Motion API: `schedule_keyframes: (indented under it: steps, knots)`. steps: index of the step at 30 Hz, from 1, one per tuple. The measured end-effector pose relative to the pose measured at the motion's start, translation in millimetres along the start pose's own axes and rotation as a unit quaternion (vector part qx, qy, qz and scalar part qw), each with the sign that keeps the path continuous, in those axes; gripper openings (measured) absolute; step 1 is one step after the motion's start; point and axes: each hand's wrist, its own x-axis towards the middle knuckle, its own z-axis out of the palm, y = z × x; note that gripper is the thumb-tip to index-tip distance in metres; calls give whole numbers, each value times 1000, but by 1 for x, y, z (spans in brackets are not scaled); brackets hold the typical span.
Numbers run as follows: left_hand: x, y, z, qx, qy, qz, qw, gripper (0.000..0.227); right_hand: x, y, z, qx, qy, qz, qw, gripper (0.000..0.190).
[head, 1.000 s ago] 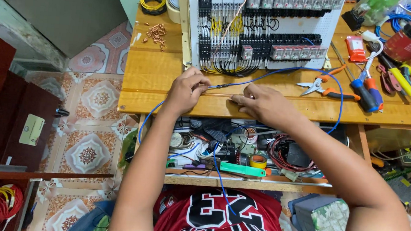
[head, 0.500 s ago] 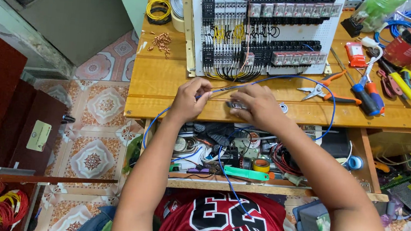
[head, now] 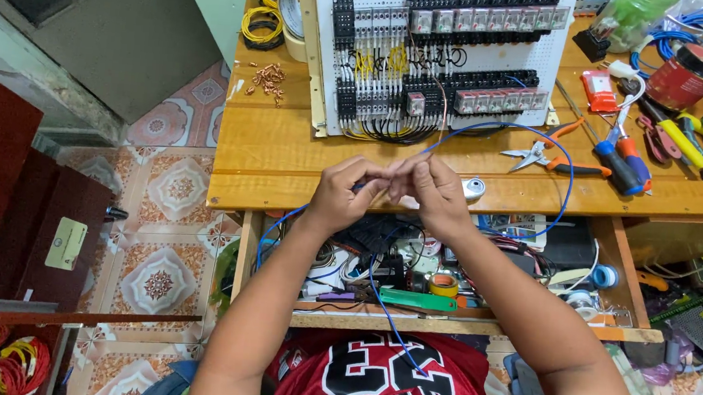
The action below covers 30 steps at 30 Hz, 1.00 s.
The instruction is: Wiring an electrical control panel by connecting wires to terminal blocks and relays
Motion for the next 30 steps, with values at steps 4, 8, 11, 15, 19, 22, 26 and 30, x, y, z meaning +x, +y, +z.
schedule_keyframes:
  steps: [4,8,11,15,19,22,26,30]
  knots:
    - [-1,-4,5,-4,-8,-4,1000,5,0,-7,6,15,8,-7,1000,37]
    - [3,-6,3,0,11,15,1000,8,1,-31,16,-69,1,-52,996,41]
    - [3,-13,-2,8,43,-9,999,12,-1,-34,0,-59,41,-36,997,40]
    - [-8,-46,-59,147,193,-160,957,13,-3,-67,-53,2,141,-40,989,32]
    - [-7,-71,-81,235,246,-292,894,29,4,-103,-103,47,238,-85,966,24]
    - [1,-71,-46,210,166,-148,952,29,13,-88,-120,58,276,-41,958,31]
    - [2,-62,-27,154,119,-87,977,20,9,-71,-131,89,228,-27,969,30]
    - [1,-55,-28,148,102,-62,982,21,10,-74,-132,116,207,-17,971,31]
